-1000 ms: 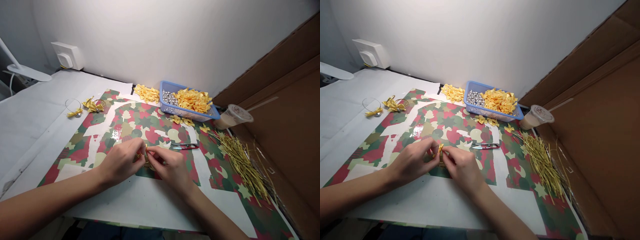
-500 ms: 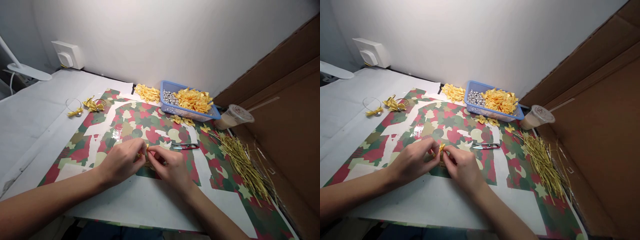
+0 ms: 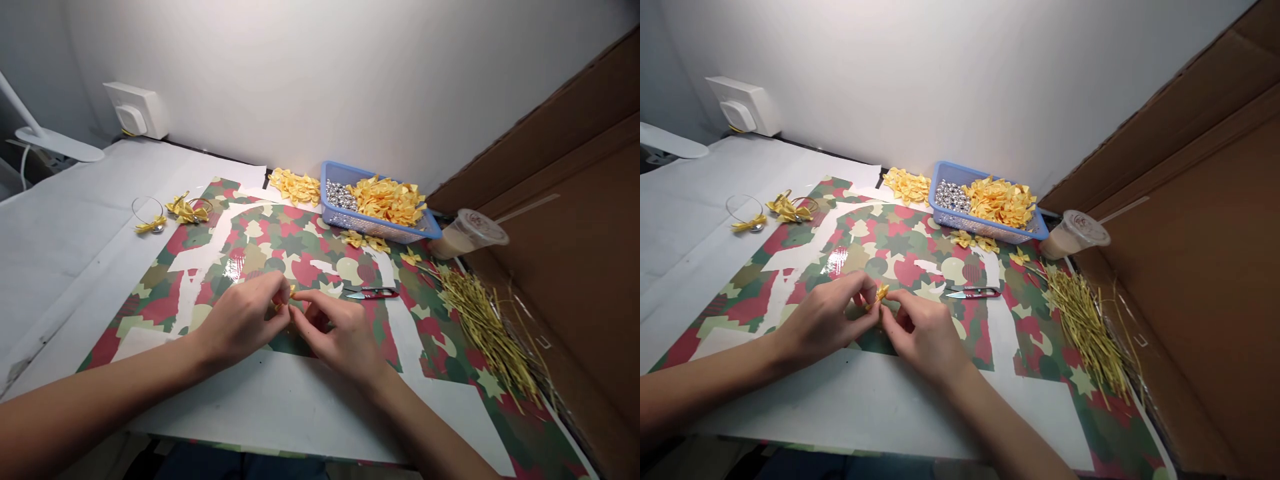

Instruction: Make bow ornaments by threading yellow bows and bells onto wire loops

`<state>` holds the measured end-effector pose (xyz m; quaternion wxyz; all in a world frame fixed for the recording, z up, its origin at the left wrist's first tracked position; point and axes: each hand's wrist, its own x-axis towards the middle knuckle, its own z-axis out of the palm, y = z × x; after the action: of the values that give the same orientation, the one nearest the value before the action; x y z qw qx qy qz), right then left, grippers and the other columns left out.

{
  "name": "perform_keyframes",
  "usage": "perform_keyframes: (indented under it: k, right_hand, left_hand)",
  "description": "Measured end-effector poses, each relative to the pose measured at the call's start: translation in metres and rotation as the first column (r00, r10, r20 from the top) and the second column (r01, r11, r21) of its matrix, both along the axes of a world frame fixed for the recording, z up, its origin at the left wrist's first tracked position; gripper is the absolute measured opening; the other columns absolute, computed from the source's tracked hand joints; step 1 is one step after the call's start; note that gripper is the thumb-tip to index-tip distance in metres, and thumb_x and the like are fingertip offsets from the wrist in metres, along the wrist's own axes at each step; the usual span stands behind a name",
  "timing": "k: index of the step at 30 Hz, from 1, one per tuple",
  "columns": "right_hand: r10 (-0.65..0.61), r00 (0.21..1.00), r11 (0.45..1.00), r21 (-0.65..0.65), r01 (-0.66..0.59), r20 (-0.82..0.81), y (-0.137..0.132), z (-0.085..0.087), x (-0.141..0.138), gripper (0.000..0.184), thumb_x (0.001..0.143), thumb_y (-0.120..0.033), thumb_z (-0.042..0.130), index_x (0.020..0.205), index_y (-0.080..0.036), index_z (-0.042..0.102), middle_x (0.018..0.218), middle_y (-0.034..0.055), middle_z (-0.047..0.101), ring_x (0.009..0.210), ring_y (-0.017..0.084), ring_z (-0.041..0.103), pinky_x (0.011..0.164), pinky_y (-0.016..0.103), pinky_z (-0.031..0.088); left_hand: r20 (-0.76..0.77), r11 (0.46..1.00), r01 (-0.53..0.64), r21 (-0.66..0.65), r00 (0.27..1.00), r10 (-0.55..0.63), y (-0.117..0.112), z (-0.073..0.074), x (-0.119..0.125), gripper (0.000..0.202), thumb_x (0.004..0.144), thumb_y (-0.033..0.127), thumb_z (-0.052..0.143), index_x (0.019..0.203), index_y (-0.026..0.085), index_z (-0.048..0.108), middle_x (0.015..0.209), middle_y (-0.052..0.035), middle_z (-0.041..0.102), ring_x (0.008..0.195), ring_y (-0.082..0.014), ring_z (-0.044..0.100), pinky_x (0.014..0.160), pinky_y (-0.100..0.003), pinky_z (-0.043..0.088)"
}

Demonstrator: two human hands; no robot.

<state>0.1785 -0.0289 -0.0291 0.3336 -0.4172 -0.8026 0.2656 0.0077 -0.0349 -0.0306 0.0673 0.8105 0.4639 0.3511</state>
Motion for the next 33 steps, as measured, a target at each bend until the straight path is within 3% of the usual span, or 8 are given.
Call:
perform_keyframes:
  k: [6, 11, 15, 17, 19, 22, 28, 33]
  right_hand:
    - [-0.048, 0.979, 0.918, -0.396, -0.036, -0.200, 0.004, 0.000, 0.000, 0.017, 0.083, -0.031, 0.055, 0.086, -0.017, 0.064, 0.054, -0.0027, 0.057, 0.046, 0.011, 0.051, 0.048, 0.023, 0.043]
    - [-0.154, 0.954, 0.872, -0.489, 0.009, -0.256, 0.008, -0.001, 0.001, 0.018, 0.077, -0.035, 0.062, 0.070, -0.019, 0.061, 0.059, -0.0019, 0.056, 0.047, 0.009, 0.046, 0.041, 0.021, 0.035]
    - [-0.196, 0.923, 0.715, -0.692, -0.097, -0.331, 0.009, 0.000, 0.000, 0.027, 0.074, -0.045, 0.064, 0.076, -0.020, 0.057, 0.045, -0.0058, 0.054, 0.037, 0.009, 0.048, 0.038, 0.020, 0.038]
    - [-0.215, 0.896, 0.634, -0.753, -0.175, -0.389, 0.011, 0.001, -0.001, 0.034, 0.069, -0.050, 0.068, 0.078, -0.020, 0.056, 0.048, -0.0043, 0.060, 0.042, 0.011, 0.056, 0.043, 0.021, 0.046]
    - [-0.246, 0.862, 0.604, -0.766, -0.221, -0.443, 0.012, 0.002, -0.002, 0.040, 0.063, -0.052, 0.073, 0.076, -0.019, 0.056, 0.058, -0.0016, 0.065, 0.052, 0.011, 0.063, 0.052, 0.022, 0.052]
    - [-0.263, 0.849, 0.639, -0.742, -0.202, -0.458, 0.013, 0.004, -0.003, 0.038, 0.062, -0.050, 0.075, 0.073, -0.018, 0.058, 0.062, -0.0015, 0.065, 0.055, 0.011, 0.063, 0.055, 0.023, 0.053]
    - [-0.261, 0.884, 0.785, -0.618, -0.039, -0.389, 0.006, 0.001, -0.007, 0.021, 0.071, -0.037, 0.067, 0.074, -0.017, 0.061, 0.057, -0.0038, 0.054, 0.045, 0.008, 0.049, 0.041, 0.020, 0.041]
    - [-0.233, 0.894, 0.839, -0.544, -0.014, -0.384, 0.003, -0.001, -0.008, 0.016, 0.074, -0.033, 0.063, 0.073, -0.018, 0.060, 0.054, -0.0040, 0.052, 0.045, 0.009, 0.045, 0.041, 0.021, 0.038]
  left_hand:
    - [-0.057, 0.989, 0.008, 0.147, 0.998, 0.001, 0.005, 0.001, -0.003, 0.010, 0.080, 0.011, 0.044, 0.073, 0.019, 0.045, 0.059, 0.0036, 0.056, 0.050, -0.0099, 0.054, 0.045, -0.019, 0.041]
    - [-0.119, 0.968, 0.057, 0.245, 0.992, -0.029, 0.006, 0.001, -0.002, 0.014, 0.083, 0.009, 0.042, 0.072, 0.018, 0.045, 0.058, 0.0037, 0.055, 0.048, -0.0088, 0.050, 0.045, -0.019, 0.041]
    - [-0.130, 0.965, 0.067, 0.252, 0.991, -0.035, 0.006, 0.003, -0.002, 0.015, 0.082, 0.008, 0.042, 0.073, 0.019, 0.045, 0.059, 0.0035, 0.056, 0.049, -0.0091, 0.053, 0.046, -0.019, 0.042]
    - [-0.133, 0.966, 0.065, 0.250, 0.991, -0.032, 0.006, 0.003, -0.003, 0.015, 0.082, 0.008, 0.042, 0.072, 0.019, 0.045, 0.058, 0.0036, 0.056, 0.049, -0.0092, 0.053, 0.046, -0.019, 0.043]
    - [-0.132, 0.966, 0.062, 0.252, 0.991, -0.029, 0.006, 0.003, -0.003, 0.014, 0.082, 0.008, 0.042, 0.073, 0.019, 0.045, 0.058, 0.0036, 0.056, 0.048, -0.0094, 0.053, 0.045, -0.019, 0.043]
    - [-0.127, 0.965, 0.064, 0.253, 0.991, -0.032, 0.006, 0.003, -0.003, 0.014, 0.082, 0.008, 0.042, 0.073, 0.019, 0.045, 0.058, 0.0030, 0.057, 0.049, -0.0098, 0.055, 0.045, -0.019, 0.043]
    - [-0.131, 0.966, 0.062, 0.253, 0.991, -0.030, 0.004, 0.004, -0.001, 0.016, 0.082, 0.007, 0.040, 0.072, 0.019, 0.044, 0.058, 0.0033, 0.055, 0.048, -0.0094, 0.053, 0.045, -0.019, 0.043]
    - [-0.135, 0.969, 0.069, 0.239, 0.990, -0.037, 0.003, 0.004, -0.001, 0.015, 0.081, 0.007, 0.041, 0.073, 0.019, 0.044, 0.060, 0.0024, 0.056, 0.051, -0.0098, 0.053, 0.047, -0.019, 0.045]
